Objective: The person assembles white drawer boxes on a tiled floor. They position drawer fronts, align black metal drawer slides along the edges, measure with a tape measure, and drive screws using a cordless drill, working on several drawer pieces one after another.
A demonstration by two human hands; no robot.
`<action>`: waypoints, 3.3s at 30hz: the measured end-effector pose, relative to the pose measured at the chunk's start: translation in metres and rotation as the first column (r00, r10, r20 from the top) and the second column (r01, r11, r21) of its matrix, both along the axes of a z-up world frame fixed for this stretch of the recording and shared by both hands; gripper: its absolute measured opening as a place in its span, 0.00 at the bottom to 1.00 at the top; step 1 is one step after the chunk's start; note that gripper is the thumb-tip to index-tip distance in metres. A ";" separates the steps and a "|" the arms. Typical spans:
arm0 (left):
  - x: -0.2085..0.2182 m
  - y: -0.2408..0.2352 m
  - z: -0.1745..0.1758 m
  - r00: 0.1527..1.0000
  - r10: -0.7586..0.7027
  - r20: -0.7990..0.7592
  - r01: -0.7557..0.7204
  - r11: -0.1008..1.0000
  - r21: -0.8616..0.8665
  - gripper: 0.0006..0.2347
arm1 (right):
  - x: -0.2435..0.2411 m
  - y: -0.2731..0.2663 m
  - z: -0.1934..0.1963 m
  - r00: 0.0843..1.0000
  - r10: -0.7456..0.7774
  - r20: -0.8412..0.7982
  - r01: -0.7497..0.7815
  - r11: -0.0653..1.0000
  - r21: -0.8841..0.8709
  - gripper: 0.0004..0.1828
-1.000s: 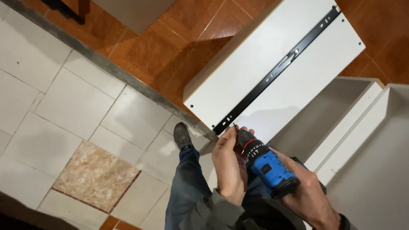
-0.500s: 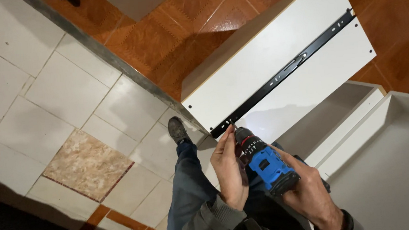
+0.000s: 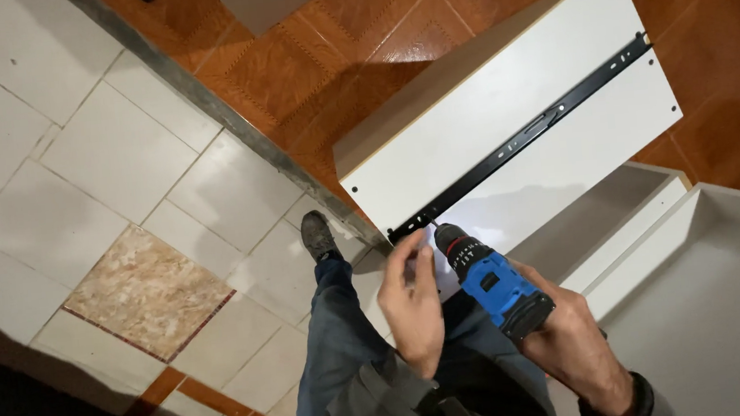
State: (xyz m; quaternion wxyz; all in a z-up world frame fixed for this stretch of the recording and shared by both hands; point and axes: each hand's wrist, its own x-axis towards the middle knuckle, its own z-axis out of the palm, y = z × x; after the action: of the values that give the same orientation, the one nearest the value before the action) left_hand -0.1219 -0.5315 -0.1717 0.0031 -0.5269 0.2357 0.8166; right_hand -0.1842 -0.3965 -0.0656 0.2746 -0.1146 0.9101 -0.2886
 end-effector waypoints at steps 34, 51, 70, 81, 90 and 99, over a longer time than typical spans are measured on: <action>0.003 -0.023 -0.070 0.828 -0.555 0.079 0.153 0.088 -0.984 0.17 | -0.008 -0.003 0.000 0.997 0.071 0.022 -0.072 0.996 0.052 0.19; 0.001 -0.023 -0.069 0.846 -0.529 0.065 0.218 0.232 -0.948 0.14 | -0.074 -0.056 0.028 0.942 0.134 0.308 -0.298 0.755 0.584 0.29; 0.002 -0.024 -0.071 0.857 -0.511 0.070 0.188 0.184 -0.965 0.13 | -0.092 -0.062 0.029 0.888 0.196 0.417 -0.426 0.694 0.581 0.27; 0.011 -0.072 -0.070 0.740 -0.659 0.137 0.215 0.039 -0.976 0.23 | -0.061 -0.042 0.041 0.909 0.066 0.412 -0.318 0.750 0.580 0.35; -0.009 -0.136 -0.074 0.393 -0.865 0.311 0.006 -0.336 -0.942 0.16 | 0.085 0.044 0.001 0.930 -0.347 0.122 0.259 0.854 0.450 0.23; -0.030 -0.160 -0.072 0.211 -0.881 0.423 -0.251 -0.468 -0.848 0.11 | 0.193 0.039 -0.036 0.857 -0.515 0.027 0.504 0.848 0.165 0.16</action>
State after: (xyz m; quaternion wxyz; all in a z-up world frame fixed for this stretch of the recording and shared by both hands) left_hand -0.1521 -0.6916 -0.2438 -0.0707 0.2672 0.9101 0.3086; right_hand 0.0083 -0.3579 -0.1016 0.2281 0.1623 0.9168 -0.2847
